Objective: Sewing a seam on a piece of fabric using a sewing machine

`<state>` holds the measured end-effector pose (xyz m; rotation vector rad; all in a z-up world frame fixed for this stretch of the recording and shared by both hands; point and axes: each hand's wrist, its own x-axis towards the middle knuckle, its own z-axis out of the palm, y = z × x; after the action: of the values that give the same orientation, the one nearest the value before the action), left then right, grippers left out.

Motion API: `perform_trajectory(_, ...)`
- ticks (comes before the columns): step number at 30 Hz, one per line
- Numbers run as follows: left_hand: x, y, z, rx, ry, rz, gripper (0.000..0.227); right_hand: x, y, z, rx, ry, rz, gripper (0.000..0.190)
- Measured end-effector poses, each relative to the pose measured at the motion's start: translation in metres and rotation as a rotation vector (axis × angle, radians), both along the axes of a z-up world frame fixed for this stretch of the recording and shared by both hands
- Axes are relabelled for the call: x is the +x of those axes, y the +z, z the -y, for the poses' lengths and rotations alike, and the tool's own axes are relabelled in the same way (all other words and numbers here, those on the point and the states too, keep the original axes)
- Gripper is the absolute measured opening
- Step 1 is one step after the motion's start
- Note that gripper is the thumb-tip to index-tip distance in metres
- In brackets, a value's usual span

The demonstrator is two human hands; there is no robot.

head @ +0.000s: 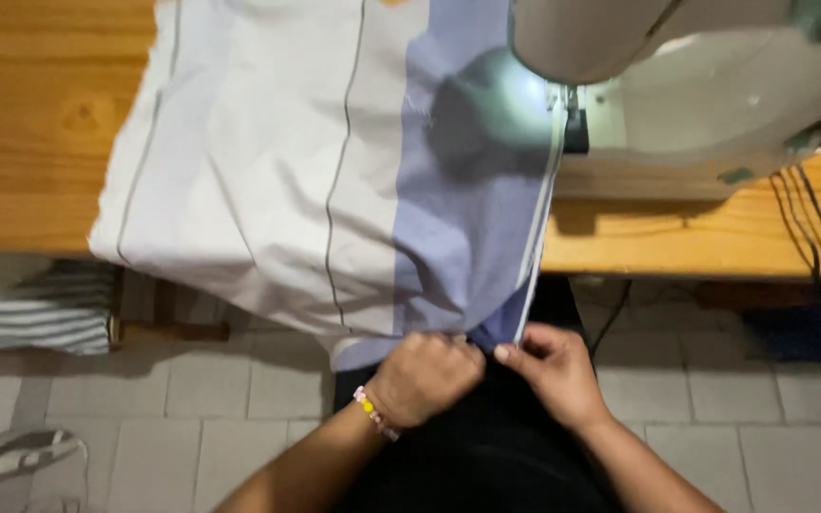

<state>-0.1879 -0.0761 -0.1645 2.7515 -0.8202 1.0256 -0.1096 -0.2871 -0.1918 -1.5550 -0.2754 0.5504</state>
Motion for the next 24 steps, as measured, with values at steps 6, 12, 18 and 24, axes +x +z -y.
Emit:
perform_trajectory(6,0.003,-0.033,-0.036,-0.049,0.405,0.040,0.017,-0.001,-0.002,-0.004,-0.029,0.018,-0.006,0.013)
perform_trajectory(12,-0.026,0.001,-0.050,-0.572,0.080,-0.257,0.023,-0.009,0.000,-0.011,-0.115,-0.083,0.048,0.011)
perform_trajectory(18,-0.051,0.006,-0.028,-1.205,0.233,-0.605,0.022,-0.023,0.017,-0.025,-0.197,-0.104,0.284,0.008)
perform_trajectory(24,-0.045,0.002,-0.011,-0.946,0.240,-0.454,0.016,-0.022,0.035,-0.046,-0.190,0.024,0.365,0.010)
